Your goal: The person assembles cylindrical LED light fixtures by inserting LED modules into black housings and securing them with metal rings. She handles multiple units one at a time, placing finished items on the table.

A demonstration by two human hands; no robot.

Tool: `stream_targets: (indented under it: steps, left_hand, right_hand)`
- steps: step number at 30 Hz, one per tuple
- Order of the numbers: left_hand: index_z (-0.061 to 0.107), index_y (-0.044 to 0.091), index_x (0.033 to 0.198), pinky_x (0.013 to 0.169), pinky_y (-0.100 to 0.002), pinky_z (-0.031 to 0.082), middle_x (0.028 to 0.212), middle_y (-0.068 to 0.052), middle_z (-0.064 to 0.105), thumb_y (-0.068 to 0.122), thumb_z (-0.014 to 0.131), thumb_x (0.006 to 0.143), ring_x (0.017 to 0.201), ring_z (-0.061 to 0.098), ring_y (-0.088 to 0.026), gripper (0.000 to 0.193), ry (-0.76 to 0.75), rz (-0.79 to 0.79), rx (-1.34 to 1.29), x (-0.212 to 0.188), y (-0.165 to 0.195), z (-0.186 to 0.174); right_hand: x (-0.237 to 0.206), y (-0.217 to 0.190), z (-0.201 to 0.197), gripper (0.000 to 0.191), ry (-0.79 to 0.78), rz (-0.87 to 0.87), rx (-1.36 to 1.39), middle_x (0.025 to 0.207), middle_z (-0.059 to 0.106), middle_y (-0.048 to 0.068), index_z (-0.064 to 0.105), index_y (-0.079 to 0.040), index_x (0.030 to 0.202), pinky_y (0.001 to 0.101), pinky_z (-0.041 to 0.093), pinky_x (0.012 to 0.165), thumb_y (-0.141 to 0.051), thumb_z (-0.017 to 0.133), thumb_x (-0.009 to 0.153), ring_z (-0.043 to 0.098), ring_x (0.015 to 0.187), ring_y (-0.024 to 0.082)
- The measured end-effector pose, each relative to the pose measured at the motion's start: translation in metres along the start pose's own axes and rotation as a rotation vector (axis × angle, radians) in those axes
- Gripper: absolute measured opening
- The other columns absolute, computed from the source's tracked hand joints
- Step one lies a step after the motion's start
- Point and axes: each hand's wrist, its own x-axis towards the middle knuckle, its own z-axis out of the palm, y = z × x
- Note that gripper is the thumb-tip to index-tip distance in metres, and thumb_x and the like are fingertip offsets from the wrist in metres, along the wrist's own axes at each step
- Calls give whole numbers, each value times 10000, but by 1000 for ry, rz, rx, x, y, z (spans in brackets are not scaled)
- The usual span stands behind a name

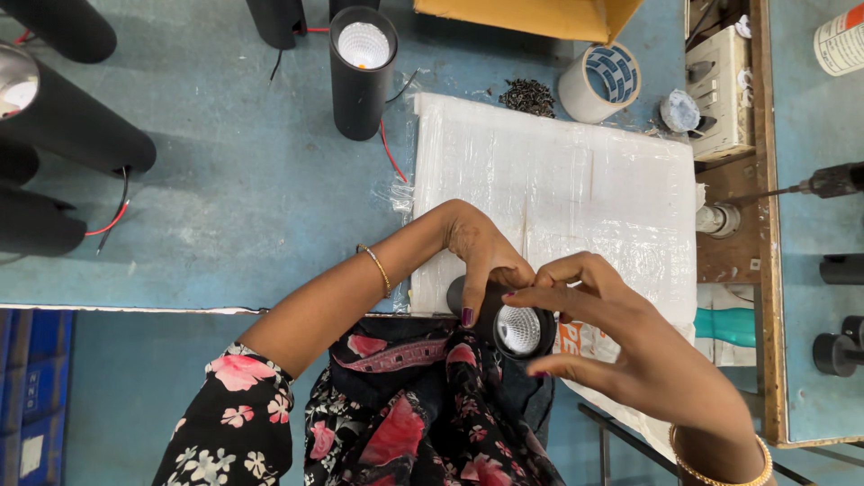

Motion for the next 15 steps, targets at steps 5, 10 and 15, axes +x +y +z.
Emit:
stream_targets:
  steps: [5, 10, 15]
  left_hand:
    - [322, -18, 1583, 1291, -306, 187, 1647, -82, 381, 18, 927, 694, 1543, 298, -159, 1076, -91, 146, -28, -3, 31, 14]
    - [313, -52, 1619, 1325, -334, 164, 1691, -142, 356, 2, 912, 717, 1580, 280, -195, 1084, -93, 155, 22, -2, 45, 23]
    - [315, -35, 1604, 1316, -351, 193, 1664, -128, 374, 8, 911, 724, 1556, 305, -196, 1064, -101, 138, -21, 1, 42, 22]
  right_hand:
    - [-6, -12, 3, 310, 106, -26, -151, 1000, 716, 27, 766, -116, 1092, 322, 548, 740, -184, 798, 791, 649, 906, 196]
    - [-3, -28, 11, 300, 101, -148, -420, 1003, 706, 36, 750, -66, 1043, 363, 539, 743, -182, 774, 767, 656, 879, 229]
    - [2, -42, 3, 335, 17, -199, -558, 995, 694, 43, 728, -50, 1093, 371, 519, 737, -237, 726, 815, 644, 890, 238]
